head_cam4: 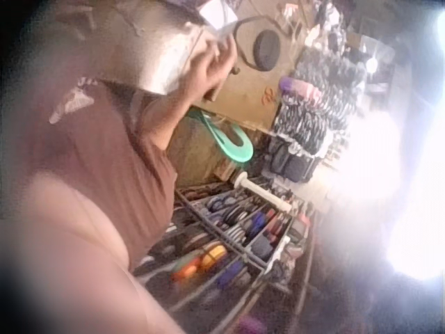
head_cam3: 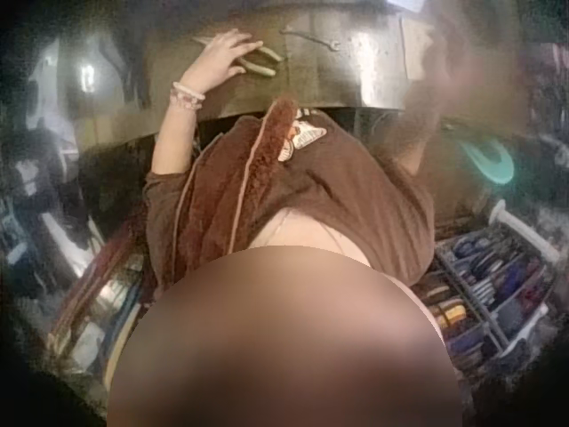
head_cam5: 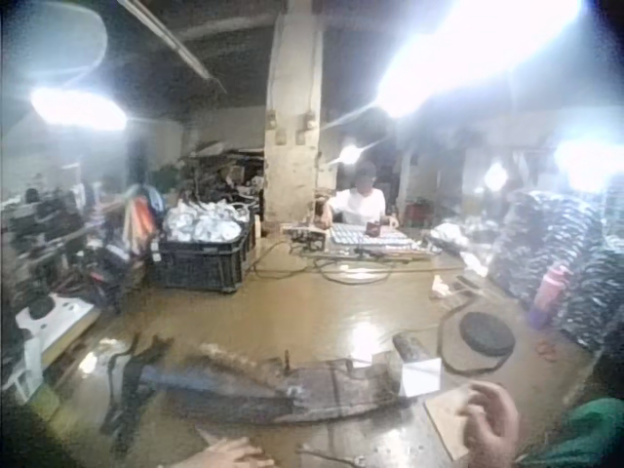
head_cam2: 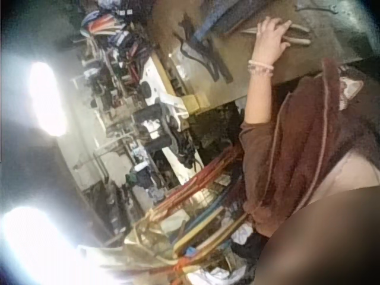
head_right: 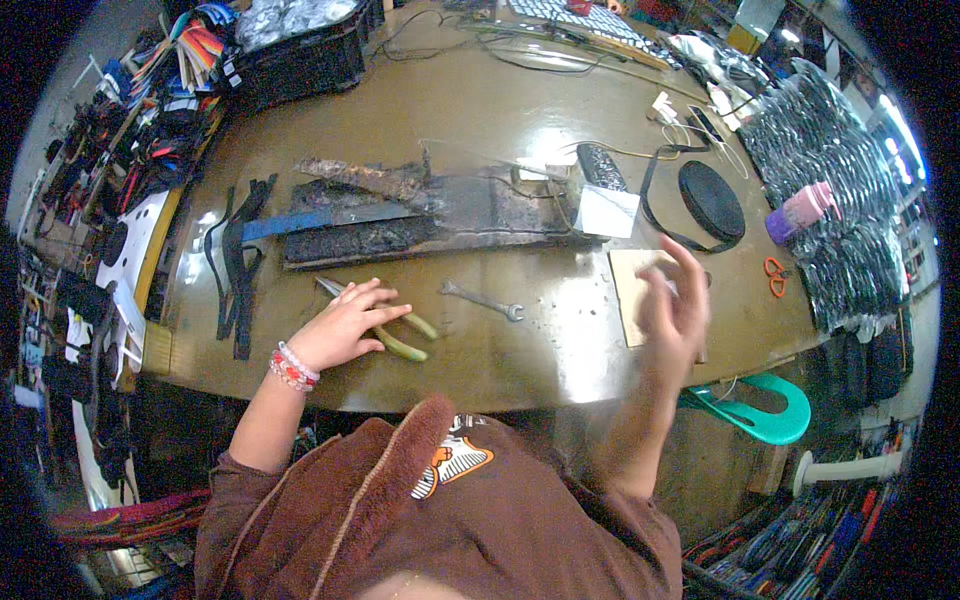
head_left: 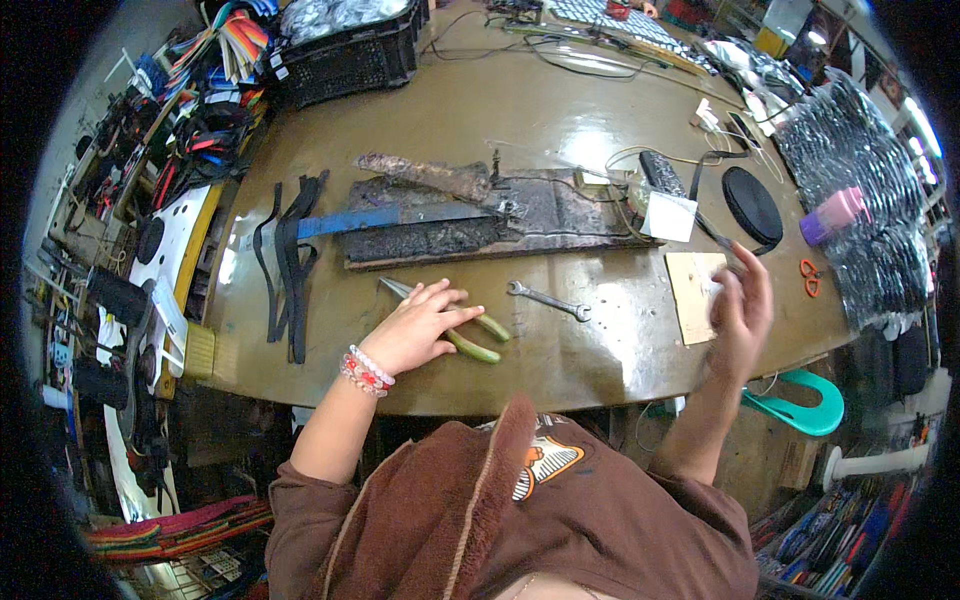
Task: The person works on a zipper attached to a dark fabric strip, using pliers and a wrench to adjust the zipper slider and teeth. They repeatedly reposition the fabric and tools, occasionally touching their face.
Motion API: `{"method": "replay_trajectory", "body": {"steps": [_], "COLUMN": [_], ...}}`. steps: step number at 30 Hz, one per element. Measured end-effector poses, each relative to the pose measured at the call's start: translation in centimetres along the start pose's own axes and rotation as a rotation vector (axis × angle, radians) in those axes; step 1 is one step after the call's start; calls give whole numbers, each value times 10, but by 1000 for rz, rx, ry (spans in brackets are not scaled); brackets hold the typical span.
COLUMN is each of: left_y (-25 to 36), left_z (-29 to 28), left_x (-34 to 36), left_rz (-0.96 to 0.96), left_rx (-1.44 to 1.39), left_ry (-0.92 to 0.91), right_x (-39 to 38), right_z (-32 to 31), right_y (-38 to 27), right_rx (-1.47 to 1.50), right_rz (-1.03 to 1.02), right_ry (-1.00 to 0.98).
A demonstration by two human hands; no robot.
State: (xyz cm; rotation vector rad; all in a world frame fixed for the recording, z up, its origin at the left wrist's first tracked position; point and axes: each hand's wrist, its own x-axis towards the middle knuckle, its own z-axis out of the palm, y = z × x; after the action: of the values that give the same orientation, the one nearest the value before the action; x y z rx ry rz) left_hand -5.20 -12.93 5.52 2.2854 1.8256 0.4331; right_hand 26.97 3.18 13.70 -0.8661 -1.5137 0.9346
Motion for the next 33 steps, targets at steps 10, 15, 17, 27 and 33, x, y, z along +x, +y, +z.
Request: {"method": "replay_trajectory", "body": {"steps": [10, 15, 17, 27, 33], "left_y": [58, 76, 76, 126, 102], "left_z": [-19, -34, -33, 43, 50], "left_x": [114, 162, 173, 136, 118], "left_rz": [-85, -211, -210, -324, -317], "left_rx": [-2077, -2459, -2418, -2008, -1785], "left_ry": [92, 482, 518, 232, 219], "right_x": [-64, -73, -81, -33, 47], "right_z": [-153, -199, -198, -87, 110], "right_y": [-36, -17, -15, -20, 17], "right_rx": [780, 204, 206, -211, -348], "right_rz": [-545, -451, -202, 183, 97], "right_ry": [-296, -870, -1035, -516, -638]}}
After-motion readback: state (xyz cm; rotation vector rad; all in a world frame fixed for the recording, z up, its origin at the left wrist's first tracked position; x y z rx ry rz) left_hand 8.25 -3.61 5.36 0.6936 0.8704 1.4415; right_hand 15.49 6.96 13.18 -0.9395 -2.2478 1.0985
